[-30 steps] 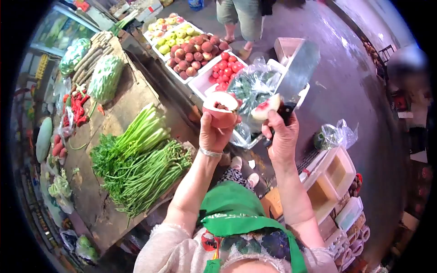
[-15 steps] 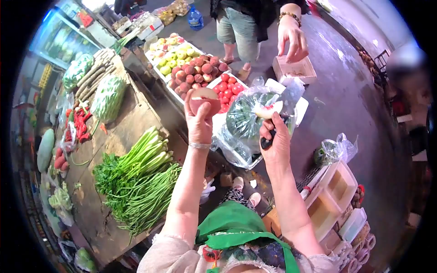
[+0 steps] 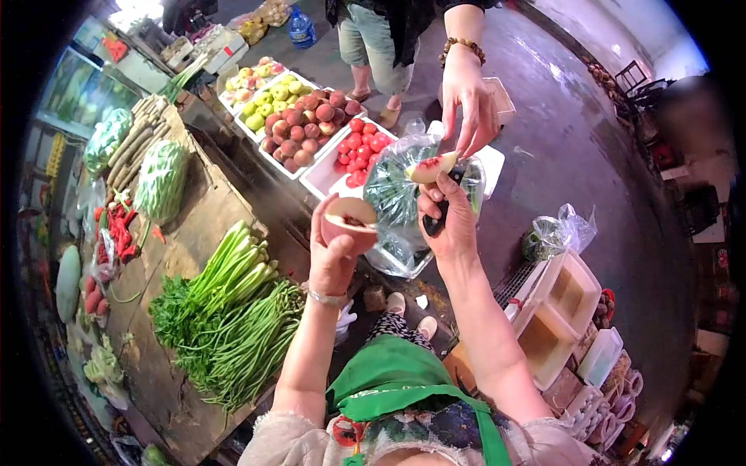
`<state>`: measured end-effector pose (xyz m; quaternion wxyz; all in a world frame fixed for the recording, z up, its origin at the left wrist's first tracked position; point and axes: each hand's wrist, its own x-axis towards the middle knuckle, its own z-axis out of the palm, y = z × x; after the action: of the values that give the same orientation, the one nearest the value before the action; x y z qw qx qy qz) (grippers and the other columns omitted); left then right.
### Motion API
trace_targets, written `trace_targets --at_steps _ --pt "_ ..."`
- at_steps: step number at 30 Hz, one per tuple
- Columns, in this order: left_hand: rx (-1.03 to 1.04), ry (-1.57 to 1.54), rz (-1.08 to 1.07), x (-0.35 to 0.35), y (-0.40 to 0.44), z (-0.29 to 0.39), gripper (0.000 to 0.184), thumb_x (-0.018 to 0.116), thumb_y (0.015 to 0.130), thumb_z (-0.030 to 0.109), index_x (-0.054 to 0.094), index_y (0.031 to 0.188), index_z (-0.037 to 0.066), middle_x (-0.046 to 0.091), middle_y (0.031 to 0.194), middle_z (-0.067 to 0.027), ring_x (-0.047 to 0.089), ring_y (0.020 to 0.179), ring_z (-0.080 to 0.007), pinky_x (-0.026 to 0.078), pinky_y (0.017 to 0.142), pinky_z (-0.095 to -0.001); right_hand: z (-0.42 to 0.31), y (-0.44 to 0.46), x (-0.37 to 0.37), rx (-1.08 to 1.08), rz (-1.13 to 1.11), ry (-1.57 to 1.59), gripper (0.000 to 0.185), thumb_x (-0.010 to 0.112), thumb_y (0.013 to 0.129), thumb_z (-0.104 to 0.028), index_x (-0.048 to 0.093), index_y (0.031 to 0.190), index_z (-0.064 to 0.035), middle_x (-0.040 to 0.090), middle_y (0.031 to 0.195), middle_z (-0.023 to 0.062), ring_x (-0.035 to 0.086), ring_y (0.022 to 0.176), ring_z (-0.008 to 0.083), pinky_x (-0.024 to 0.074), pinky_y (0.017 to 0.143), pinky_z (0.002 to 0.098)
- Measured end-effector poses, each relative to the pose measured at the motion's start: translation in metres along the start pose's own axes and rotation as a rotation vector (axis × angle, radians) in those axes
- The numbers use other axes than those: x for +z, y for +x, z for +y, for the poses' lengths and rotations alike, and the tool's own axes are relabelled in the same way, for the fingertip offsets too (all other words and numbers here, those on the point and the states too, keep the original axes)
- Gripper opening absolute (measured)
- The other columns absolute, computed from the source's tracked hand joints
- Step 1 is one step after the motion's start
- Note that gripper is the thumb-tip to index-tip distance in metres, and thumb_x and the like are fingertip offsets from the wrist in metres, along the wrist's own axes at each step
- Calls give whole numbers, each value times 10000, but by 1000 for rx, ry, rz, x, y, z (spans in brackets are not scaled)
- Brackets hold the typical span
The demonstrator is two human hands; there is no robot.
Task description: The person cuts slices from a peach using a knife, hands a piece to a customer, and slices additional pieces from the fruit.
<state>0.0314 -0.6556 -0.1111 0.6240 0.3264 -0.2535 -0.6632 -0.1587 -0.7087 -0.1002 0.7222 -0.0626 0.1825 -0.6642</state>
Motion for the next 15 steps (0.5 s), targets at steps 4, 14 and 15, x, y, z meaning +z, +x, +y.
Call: trace_targets --at_steps 4,14,15 --pt "-137 -104 14 9 -22 1 979 913 611 168 365 1416 71 545 1275 -133 596 1127 -276 545 938 -427 1 5 0 5 -25 47 269 728 868 -90 585 1091 -45 581 924 13 465 694 55 341 488 163" --pt "-104 -161 -112 10 -35 12 1031 922 571 182 358 1428 75 492 1379 -208 556 1212 -313 518 974 -462 7 26 1 68 -62 87 250 686 901 -92 556 1114 -83 497 844 -38 438 685 56 341 521 180" --pt "-97 -180 -114 11 -36 13 1060 927 559 196 349 1439 73 479 1387 -232 557 1211 -346 522 959 -478 6 29 5 67 -82 89 231 671 911 -92 556 1112 -83 493 836 -36 425 677 57 337 522 181"
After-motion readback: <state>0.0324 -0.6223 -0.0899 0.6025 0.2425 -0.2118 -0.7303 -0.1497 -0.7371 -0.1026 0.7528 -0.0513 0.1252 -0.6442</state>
